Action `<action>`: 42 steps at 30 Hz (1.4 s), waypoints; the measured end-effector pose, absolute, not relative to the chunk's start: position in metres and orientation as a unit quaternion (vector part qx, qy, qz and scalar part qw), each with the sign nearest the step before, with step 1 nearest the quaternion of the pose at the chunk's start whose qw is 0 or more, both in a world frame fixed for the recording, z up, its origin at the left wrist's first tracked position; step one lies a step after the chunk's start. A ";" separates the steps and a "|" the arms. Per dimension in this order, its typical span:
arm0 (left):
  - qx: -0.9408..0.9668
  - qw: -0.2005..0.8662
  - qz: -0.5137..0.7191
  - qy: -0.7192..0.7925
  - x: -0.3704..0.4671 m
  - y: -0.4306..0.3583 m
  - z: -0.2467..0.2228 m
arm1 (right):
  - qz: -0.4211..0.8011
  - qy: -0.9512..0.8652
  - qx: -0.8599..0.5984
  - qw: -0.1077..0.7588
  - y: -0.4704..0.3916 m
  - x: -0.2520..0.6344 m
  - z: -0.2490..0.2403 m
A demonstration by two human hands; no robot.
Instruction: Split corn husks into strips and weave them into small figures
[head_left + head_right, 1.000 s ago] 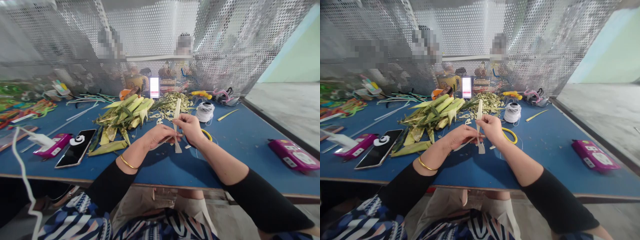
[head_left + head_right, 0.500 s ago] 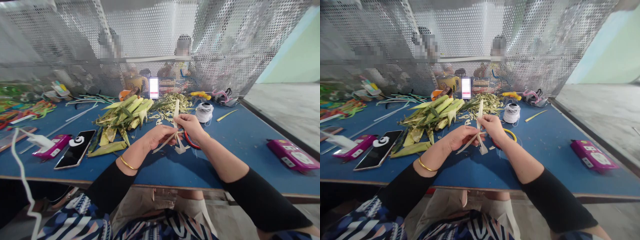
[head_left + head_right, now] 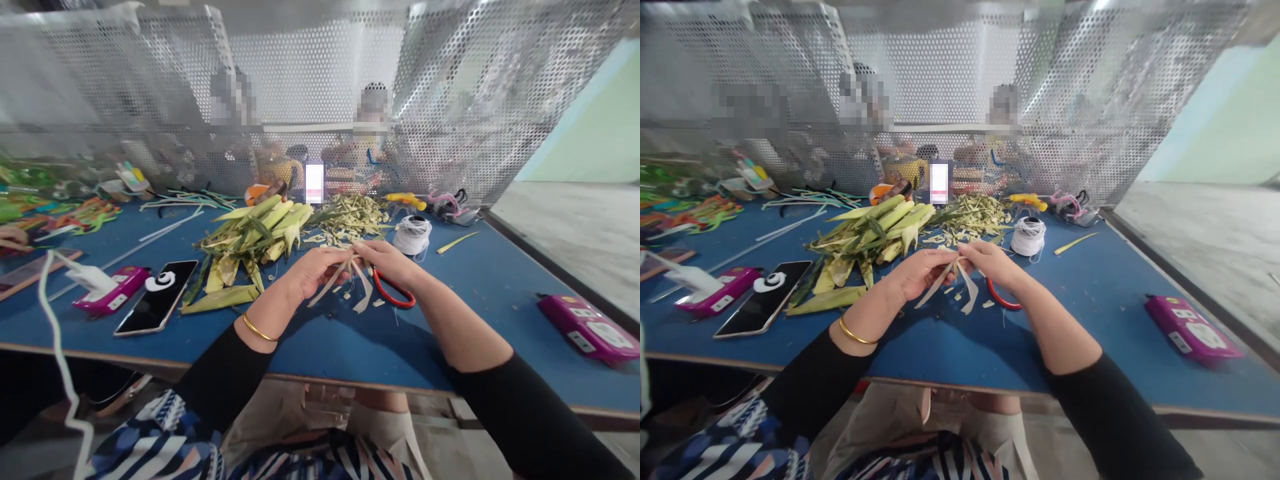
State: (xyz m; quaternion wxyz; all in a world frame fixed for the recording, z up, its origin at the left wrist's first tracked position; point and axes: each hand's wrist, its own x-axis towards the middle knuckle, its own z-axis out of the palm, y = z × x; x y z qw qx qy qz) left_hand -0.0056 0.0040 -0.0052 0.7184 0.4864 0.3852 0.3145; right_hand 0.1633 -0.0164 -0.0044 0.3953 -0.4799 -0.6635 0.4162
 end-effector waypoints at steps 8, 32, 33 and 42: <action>0.500 0.653 0.373 0.429 -0.001 0.003 -0.008 | 0.257 -0.727 -0.518 0.371 -0.015 0.173 -0.004; 0.410 0.698 0.417 0.413 -0.002 0.006 -0.003 | 0.364 -0.682 -0.494 0.398 -0.019 0.158 -0.017; 0.410 0.699 0.417 0.412 -0.001 0.006 -0.005 | 0.362 -0.683 -0.496 0.396 -0.019 0.157 -0.016; 0.516 0.576 0.446 0.450 0.003 0.002 -0.008 | 0.486 -0.604 -0.466 0.426 -0.027 0.151 -0.007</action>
